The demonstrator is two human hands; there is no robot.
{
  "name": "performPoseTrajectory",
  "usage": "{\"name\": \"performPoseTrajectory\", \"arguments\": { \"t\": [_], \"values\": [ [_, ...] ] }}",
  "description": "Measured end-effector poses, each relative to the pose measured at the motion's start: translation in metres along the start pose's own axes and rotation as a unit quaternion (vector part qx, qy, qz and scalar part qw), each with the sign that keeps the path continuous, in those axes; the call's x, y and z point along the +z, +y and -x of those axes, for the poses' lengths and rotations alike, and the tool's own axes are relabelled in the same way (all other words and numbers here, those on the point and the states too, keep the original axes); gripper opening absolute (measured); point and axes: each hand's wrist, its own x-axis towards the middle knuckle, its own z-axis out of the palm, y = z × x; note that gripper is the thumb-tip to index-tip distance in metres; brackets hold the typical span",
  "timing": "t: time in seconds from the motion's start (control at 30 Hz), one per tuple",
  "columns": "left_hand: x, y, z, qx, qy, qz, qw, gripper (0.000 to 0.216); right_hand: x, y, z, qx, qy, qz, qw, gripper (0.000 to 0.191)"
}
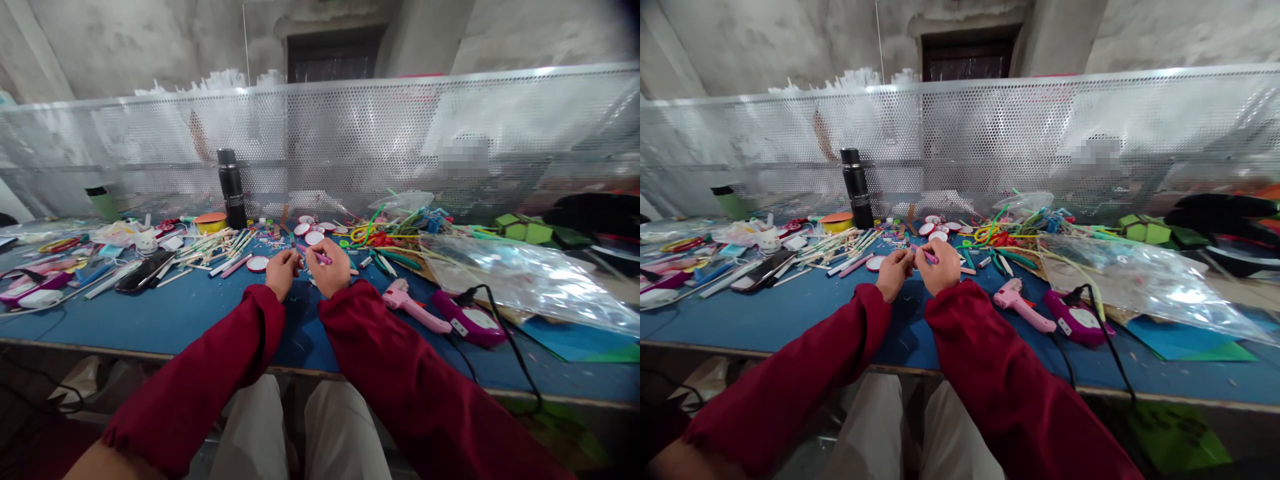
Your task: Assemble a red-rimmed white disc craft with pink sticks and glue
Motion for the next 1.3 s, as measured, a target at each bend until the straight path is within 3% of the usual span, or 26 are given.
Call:
{"name": "performPoseTrajectory", "arguments": {
  "t": [1.3],
  "values": [
    [-0.0007, 0.0027, 0.0013, 0.001, -0.001, -0.004, 1.0, 0.018, -0.0001, -0.0015, -0.001, 0.037, 0.013, -0.036, 0.999, 0.013]
  ]
}}
